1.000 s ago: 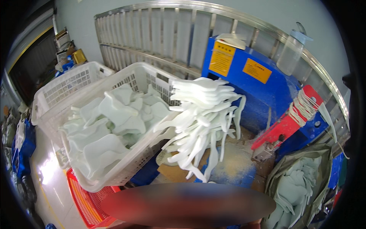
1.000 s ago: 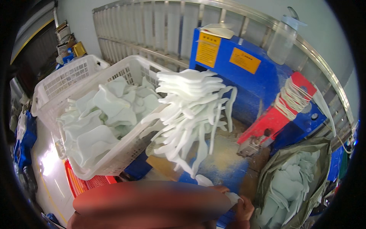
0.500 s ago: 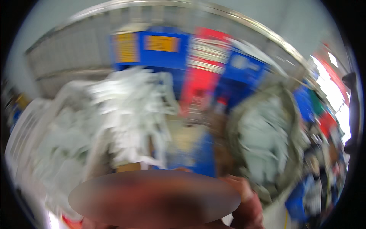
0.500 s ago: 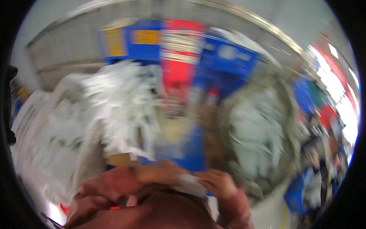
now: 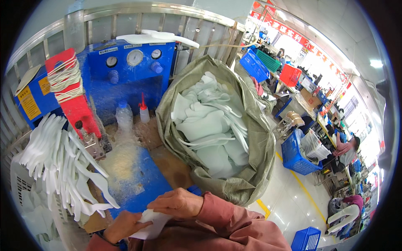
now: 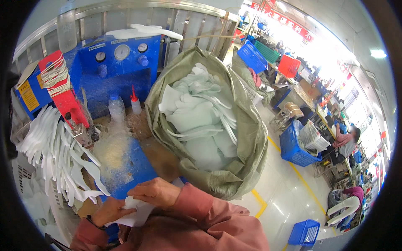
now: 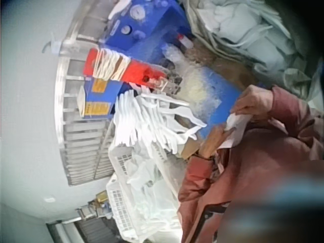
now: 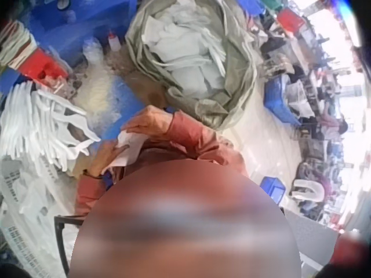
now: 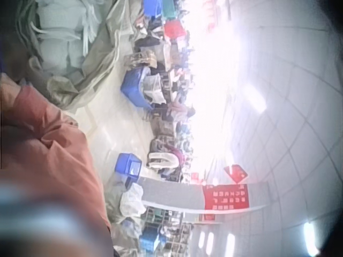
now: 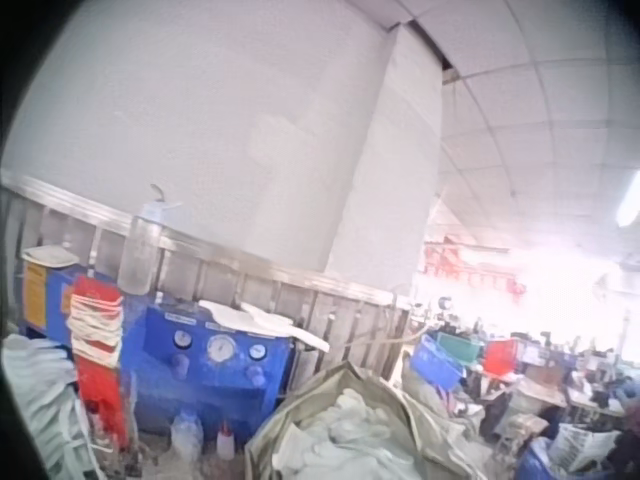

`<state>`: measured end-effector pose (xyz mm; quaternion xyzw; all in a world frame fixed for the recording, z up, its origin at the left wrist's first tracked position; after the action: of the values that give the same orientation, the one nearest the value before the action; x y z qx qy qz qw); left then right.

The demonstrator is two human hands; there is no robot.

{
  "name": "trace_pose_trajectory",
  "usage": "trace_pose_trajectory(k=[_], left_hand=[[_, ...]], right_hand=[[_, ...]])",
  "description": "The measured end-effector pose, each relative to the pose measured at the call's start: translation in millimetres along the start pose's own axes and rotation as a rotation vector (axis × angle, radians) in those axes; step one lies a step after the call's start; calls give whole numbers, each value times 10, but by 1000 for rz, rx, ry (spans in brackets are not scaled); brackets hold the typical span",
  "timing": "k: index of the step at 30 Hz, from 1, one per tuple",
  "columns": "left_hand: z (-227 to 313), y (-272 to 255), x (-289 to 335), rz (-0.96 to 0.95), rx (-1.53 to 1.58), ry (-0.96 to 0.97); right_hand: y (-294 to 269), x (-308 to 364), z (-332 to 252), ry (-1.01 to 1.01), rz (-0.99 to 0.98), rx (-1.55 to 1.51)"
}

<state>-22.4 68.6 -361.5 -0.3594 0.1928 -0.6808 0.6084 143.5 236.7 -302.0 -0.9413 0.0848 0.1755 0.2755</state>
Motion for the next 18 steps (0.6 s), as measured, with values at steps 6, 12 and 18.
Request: trace_pose_trajectory(k=[6, 12, 18], left_hand=[[-195, -192, 228, -8, 300, -168], [-312, -544, 822, 124, -22, -84], [-744, -709, 1825, 351, 400, -439]], right_hand=[[-49, 30, 120, 90, 0, 51], [-134, -79, 73, 96, -8, -69], [-454, -110, 357, 153, 48, 119]])
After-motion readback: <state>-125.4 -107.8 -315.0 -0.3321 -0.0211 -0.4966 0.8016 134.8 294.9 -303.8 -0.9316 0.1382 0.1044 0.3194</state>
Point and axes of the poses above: each hand's wrist, its own x-axis away from the middle knuckle, its own y-axis out of the palm, z = x × y, the point moved 3 cm from there along -x, towards the middle knuckle, and after that the axes turned 1 degree about -y, right-handed, at the moved point
